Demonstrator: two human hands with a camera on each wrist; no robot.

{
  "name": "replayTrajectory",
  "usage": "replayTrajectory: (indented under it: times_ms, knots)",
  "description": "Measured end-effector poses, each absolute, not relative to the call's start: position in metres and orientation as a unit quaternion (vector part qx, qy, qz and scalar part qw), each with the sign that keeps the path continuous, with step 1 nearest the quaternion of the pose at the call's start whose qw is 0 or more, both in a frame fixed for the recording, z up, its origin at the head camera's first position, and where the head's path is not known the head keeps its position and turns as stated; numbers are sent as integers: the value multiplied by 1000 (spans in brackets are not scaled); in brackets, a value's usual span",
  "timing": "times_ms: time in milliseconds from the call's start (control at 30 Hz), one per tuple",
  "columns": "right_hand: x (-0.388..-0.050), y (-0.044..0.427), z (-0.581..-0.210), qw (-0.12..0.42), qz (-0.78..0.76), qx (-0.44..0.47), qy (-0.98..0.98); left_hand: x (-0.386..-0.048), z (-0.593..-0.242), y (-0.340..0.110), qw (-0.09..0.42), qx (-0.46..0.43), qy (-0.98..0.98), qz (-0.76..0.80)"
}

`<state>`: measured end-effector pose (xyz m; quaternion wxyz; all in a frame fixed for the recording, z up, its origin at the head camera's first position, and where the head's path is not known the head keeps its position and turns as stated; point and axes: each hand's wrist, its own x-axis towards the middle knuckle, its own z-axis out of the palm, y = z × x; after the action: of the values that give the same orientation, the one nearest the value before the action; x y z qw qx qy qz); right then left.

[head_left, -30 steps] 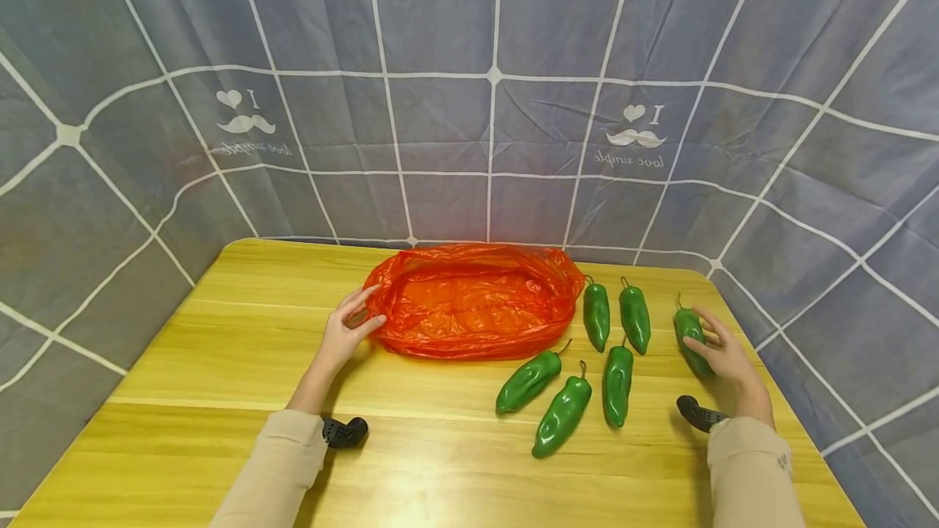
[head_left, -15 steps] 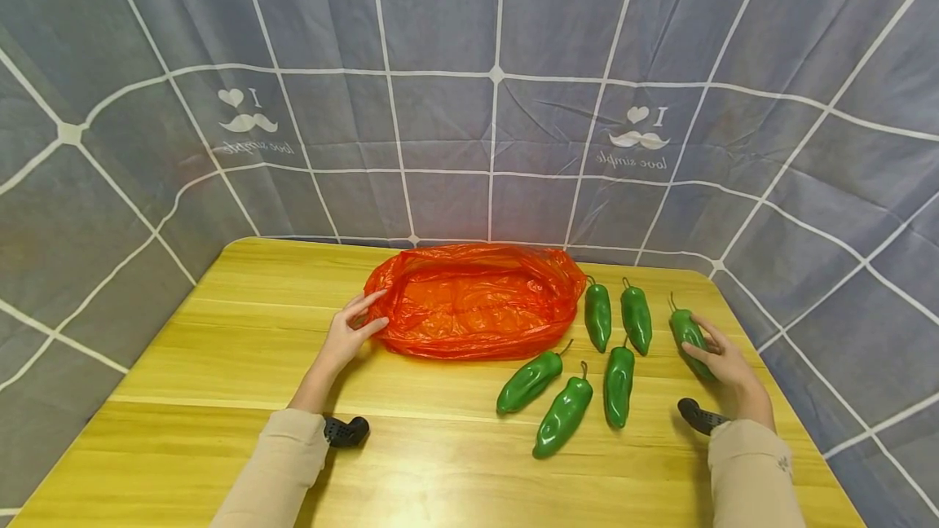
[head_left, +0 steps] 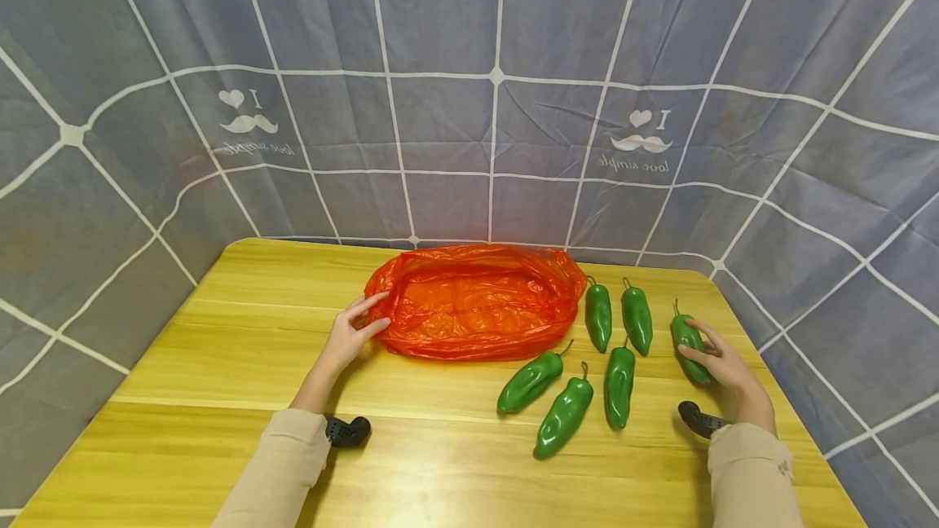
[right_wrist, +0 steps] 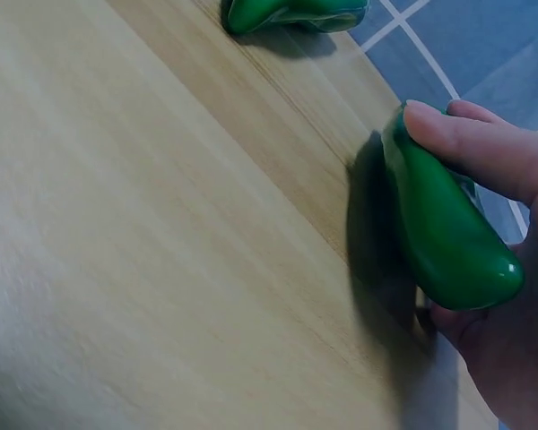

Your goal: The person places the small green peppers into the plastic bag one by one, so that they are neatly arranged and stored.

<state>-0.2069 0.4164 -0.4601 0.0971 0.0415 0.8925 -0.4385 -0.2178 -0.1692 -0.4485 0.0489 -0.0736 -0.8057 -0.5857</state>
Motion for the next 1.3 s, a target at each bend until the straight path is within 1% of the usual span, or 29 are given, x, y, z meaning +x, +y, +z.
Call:
replayTrajectory:
  times_ms: [167, 500, 800, 1300]
  knots:
    - [-205, 417, -459, 92, -412, 35, 906, -218, -447, -168, 46, -69, -806, -586]
    - [-203, 417, -458, 77, -433, 26, 898, -219, -447, -164, 60, -68, -807, -583]
    - [-198, 414, -455, 84, -425, 24, 901, -221, -451, -163, 78, -74, -800, -591]
    - [-196, 415, -453, 96, -443, 28, 891, -225, -446, -165, 48, -83, -808, -581]
